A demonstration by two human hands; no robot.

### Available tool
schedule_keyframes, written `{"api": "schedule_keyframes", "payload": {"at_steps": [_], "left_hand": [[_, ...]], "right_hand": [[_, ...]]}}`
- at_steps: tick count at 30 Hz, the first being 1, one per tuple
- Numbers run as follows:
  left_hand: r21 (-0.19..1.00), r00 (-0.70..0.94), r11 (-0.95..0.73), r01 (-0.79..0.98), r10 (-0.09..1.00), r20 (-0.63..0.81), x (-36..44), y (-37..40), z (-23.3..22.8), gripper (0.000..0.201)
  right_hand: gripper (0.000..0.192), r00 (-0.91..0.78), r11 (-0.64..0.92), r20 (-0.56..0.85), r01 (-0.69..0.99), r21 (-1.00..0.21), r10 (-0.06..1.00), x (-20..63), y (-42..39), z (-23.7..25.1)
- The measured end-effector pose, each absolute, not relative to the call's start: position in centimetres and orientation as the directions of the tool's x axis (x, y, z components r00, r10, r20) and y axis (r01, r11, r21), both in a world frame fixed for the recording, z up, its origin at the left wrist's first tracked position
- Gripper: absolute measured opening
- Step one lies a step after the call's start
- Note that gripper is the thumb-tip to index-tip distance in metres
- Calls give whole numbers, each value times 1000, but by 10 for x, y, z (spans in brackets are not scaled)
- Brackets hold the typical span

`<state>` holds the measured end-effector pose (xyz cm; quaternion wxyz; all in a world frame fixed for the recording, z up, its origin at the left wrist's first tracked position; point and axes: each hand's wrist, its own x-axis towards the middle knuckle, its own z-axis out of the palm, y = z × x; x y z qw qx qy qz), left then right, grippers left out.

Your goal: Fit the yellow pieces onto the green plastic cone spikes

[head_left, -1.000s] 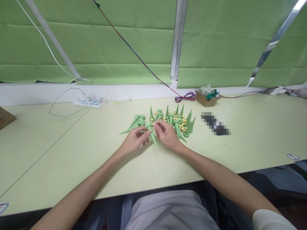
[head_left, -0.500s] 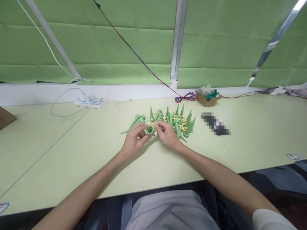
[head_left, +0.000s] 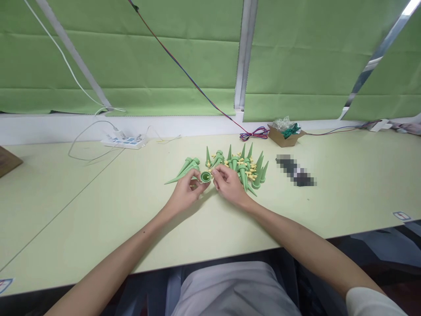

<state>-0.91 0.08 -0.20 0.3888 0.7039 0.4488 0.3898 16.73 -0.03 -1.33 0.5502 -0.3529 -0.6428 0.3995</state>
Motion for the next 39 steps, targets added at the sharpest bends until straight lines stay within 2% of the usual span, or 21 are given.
{"api": "schedule_keyframes", "payload": {"at_steps": [5, 9, 15, 27, 32, 39], "left_hand": [[989, 403, -76, 126, 915, 19, -8, 2, 3, 23], [992, 396, 119, -41, 913, -93, -8, 3, 5, 33], [975, 468, 207, -80, 871, -147, -11, 3, 3, 41], [998, 449, 49, -35, 893, -29, -12, 3, 5, 39], [984, 438, -142, 112, 895, 79, -13, 0, 10, 34], [884, 408, -358, 299, 886, 221, -13, -3, 8, 28]], "right_hand": [[36, -164, 448, 437, 32, -894, 884, 168, -1, -12], [36, -175, 452, 437, 53, -891, 882, 169, -1, -11], [33, -191, 473, 453, 79, -877, 871, 168, -2, -10], [33, -196, 464, 440, 97, -880, 876, 167, -2, -11], [33, -184, 457, 430, 139, -879, 884, 167, -2, -11], [34, -164, 430, 406, 158, -889, 899, 167, -1, -12]]}}
